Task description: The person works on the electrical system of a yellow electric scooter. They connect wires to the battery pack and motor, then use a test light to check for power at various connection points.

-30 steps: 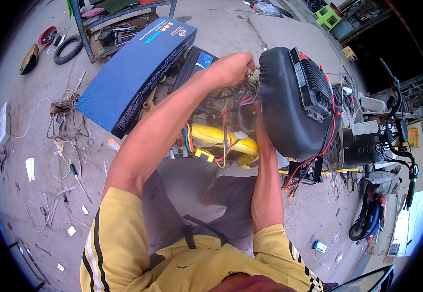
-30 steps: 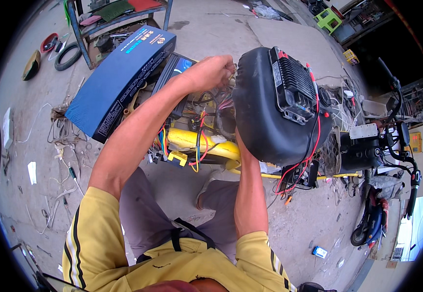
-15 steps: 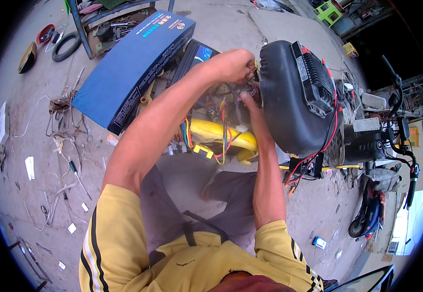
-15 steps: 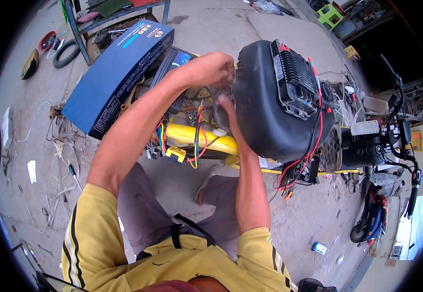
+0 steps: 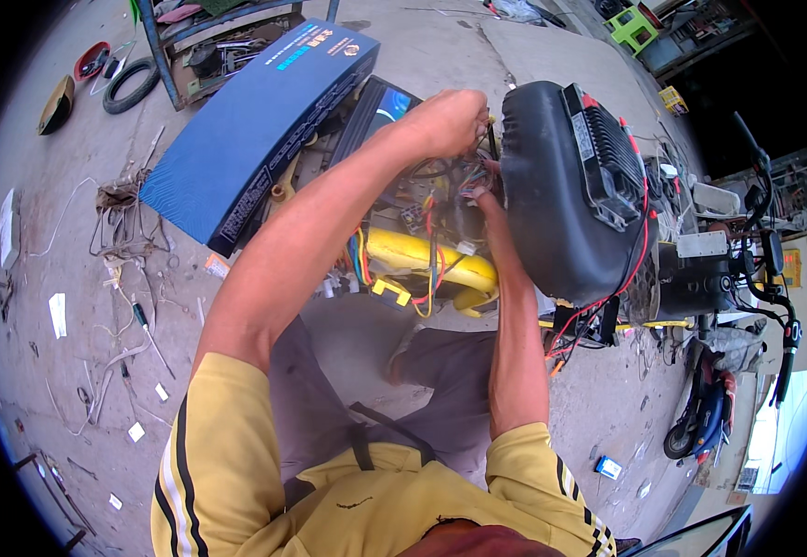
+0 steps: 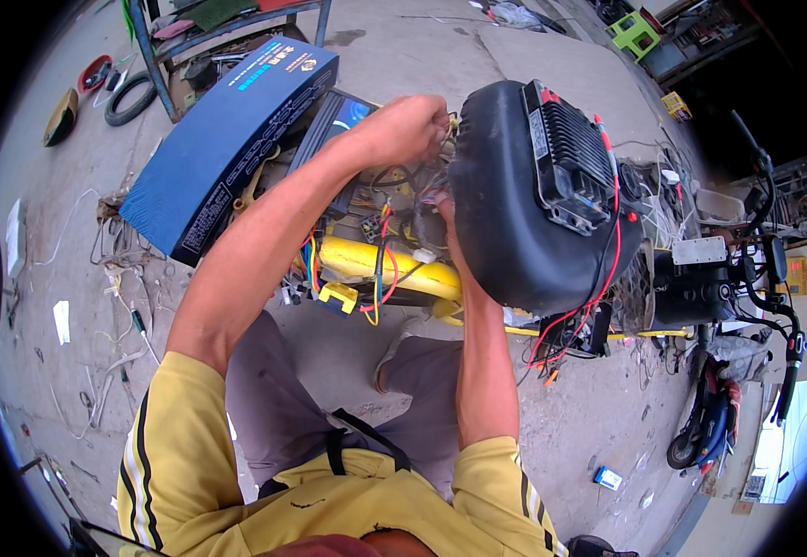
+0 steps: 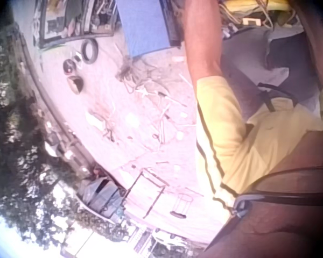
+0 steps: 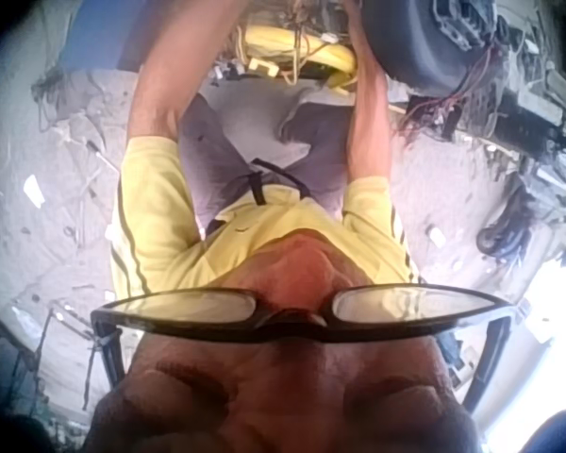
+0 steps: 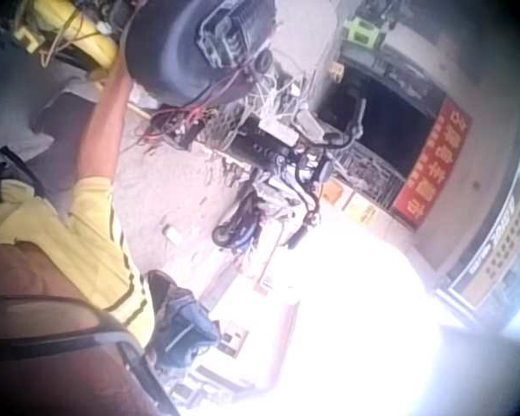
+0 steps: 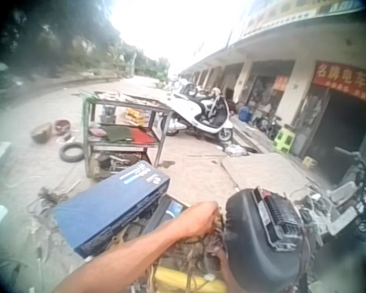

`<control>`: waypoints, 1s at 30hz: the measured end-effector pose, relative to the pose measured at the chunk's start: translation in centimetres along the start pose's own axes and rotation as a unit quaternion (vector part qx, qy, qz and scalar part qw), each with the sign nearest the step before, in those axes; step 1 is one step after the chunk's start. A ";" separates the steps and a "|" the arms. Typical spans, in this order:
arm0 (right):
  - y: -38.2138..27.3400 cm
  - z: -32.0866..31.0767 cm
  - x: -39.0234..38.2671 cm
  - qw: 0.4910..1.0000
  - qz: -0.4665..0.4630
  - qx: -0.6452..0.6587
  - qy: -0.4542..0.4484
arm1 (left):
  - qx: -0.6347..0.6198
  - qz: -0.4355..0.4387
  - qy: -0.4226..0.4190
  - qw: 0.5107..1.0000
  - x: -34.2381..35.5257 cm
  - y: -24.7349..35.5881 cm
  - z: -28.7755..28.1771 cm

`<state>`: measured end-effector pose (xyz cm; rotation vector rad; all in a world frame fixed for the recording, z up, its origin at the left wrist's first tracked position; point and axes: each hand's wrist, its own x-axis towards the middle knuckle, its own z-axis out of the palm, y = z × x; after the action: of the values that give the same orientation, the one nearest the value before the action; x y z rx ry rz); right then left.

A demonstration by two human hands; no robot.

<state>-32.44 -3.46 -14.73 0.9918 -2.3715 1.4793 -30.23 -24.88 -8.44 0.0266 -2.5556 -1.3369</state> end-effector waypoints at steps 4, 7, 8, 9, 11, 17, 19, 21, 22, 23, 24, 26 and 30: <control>0.9 0.3 0.0 1.000 0.012 0.001 0.016 | -0.003 0.018 0.036 0.999 0.6 -1.1 0.6; -0.1 0.4 -0.3 0.996 0.077 0.045 0.018 | -0.019 0.019 0.052 0.998 0.9 -1.6 0.9; -0.1 0.3 -0.3 0.996 0.076 0.043 0.019 | -0.025 0.020 0.058 0.998 0.9 -1.6 1.0; 0.0 0.3 -0.3 0.996 0.074 0.040 0.020 | -0.024 0.020 0.060 0.998 1.0 -1.7 1.0; 1.2 0.3 -0.1 1.000 0.017 -0.006 0.023 | -0.021 0.018 0.065 0.998 1.1 -1.7 1.0; 1.2 0.2 0.1 0.998 -0.031 -0.040 0.027 | -0.046 0.014 0.071 0.996 1.4 -1.9 1.0; 1.5 0.4 0.1 0.998 -0.034 -0.033 0.036 | -0.046 0.018 0.080 0.996 1.5 -2.1 1.2; 1.4 0.3 0.0 0.999 -0.005 -0.030 0.022 | -0.042 0.020 0.088 0.995 1.4 -2.1 1.2; 1.1 0.0 -0.2 0.999 0.021 -0.033 0.004 | -0.039 0.021 0.091 0.995 1.5 -2.2 1.2; 0.8 -0.1 -0.2 0.999 0.038 -0.035 -0.006 | -0.036 0.022 0.094 0.995 1.5 -2.2 1.2; 0.5 -0.2 -0.2 0.998 0.055 -0.036 -0.016 | -0.038 0.011 0.090 0.995 1.6 -2.3 1.2; -0.2 -0.3 -0.2 0.997 0.068 -0.036 -0.016 | -0.043 -0.011 0.080 0.996 1.8 -2.1 1.0; -1.5 -0.5 -0.4 0.997 0.059 -0.038 -0.009 | -0.085 -0.028 0.052 0.995 1.5 -1.7 0.7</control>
<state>-31.34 -3.26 -13.56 0.8645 -2.5180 1.4112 -32.02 -25.51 -9.83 0.1338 -2.3646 -1.5267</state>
